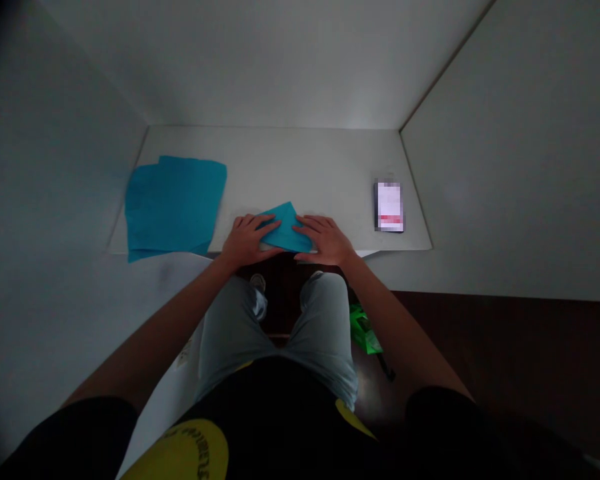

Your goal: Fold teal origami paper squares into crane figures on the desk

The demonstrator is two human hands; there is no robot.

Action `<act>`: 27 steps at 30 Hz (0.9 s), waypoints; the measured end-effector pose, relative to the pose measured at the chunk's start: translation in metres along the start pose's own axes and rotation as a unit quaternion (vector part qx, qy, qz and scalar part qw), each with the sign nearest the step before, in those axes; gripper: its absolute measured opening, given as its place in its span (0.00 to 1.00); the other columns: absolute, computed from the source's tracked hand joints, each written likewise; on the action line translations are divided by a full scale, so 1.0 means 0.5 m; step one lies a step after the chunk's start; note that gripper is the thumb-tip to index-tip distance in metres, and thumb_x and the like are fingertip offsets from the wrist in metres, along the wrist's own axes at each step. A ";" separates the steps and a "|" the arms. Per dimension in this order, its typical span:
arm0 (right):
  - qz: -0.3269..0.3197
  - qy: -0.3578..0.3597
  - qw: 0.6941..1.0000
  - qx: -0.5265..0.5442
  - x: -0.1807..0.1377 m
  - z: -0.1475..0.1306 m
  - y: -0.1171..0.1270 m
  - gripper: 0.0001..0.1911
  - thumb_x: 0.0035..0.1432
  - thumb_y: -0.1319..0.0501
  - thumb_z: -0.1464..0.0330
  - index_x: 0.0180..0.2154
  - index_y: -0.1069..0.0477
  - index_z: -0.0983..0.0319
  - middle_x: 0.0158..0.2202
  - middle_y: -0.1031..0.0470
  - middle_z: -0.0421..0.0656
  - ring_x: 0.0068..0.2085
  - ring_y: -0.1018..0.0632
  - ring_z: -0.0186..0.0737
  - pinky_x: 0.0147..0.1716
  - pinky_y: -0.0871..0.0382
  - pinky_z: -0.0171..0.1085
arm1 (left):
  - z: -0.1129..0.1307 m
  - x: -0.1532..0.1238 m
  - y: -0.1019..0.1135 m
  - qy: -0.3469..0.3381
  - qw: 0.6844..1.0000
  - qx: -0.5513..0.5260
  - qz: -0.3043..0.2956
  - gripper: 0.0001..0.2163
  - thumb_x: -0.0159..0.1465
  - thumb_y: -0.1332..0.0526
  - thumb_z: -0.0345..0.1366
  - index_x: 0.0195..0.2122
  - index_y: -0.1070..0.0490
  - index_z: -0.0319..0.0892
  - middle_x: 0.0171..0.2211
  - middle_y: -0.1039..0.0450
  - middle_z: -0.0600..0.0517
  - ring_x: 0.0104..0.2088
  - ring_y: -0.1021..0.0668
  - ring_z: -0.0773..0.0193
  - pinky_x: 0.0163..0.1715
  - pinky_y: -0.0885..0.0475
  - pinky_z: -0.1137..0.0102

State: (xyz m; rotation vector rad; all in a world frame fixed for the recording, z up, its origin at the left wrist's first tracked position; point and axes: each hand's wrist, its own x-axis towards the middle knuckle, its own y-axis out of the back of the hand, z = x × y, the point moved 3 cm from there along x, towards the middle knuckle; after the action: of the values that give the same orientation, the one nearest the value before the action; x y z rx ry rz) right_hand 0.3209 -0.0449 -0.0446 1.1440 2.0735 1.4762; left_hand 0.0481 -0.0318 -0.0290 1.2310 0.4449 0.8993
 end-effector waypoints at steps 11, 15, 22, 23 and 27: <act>-0.006 0.001 1.000 0.004 0.004 0.000 0.004 0.41 0.67 0.32 0.45 0.75 0.33 0.50 0.77 0.33 0.48 0.73 0.29 0.63 0.70 0.39 0.63 | -0.004 -0.004 0.002 0.015 1.000 -0.010 -0.009 0.32 0.70 0.34 0.59 0.71 0.25 0.53 0.69 0.25 0.44 0.61 0.26 0.39 0.61 0.34 0.45; -0.004 0.000 1.000 -0.001 0.004 -0.001 0.003 0.46 0.63 0.29 0.43 0.75 0.34 0.52 0.76 0.32 0.49 0.72 0.29 0.63 0.70 0.40 0.63 | -0.004 -0.011 0.002 0.019 1.000 -0.007 -0.005 0.34 0.68 0.32 0.60 0.71 0.25 0.51 0.68 0.24 0.42 0.60 0.25 0.39 0.60 0.33 0.45; 0.026 -0.007 1.000 0.011 0.005 0.002 0.003 0.35 0.70 0.34 0.48 0.72 0.28 0.54 0.73 0.27 0.49 0.70 0.25 0.59 0.68 0.36 0.60 | -0.018 -0.003 0.012 0.042 0.997 -0.062 0.014 0.23 0.71 0.32 0.53 0.63 0.18 0.50 0.62 0.19 0.45 0.62 0.26 0.44 0.64 0.33 0.46; 0.023 -0.010 1.000 0.013 0.005 0.004 0.003 0.35 0.70 0.35 0.47 0.72 0.28 0.54 0.73 0.28 0.49 0.70 0.26 0.59 0.68 0.36 0.60 | -0.020 -0.002 0.014 0.043 0.996 -0.073 0.009 0.22 0.71 0.33 0.52 0.63 0.18 0.51 0.63 0.19 0.46 0.62 0.25 0.45 0.64 0.32 0.47; 0.016 -0.016 1.000 0.022 0.006 0.004 0.006 0.37 0.70 0.36 0.44 0.73 0.29 0.53 0.74 0.28 0.49 0.71 0.27 0.61 0.69 0.36 0.62 | -0.033 0.003 0.015 0.043 0.993 -0.109 -0.003 0.19 0.70 0.33 0.46 0.61 0.17 0.51 0.63 0.18 0.48 0.62 0.23 0.47 0.65 0.31 0.46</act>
State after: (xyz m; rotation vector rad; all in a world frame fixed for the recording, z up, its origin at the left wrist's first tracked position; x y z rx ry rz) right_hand 0.3216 -0.0409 -0.0424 1.2136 2.0854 1.4239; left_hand 0.0347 -0.0201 -0.0270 0.9940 0.4071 0.9715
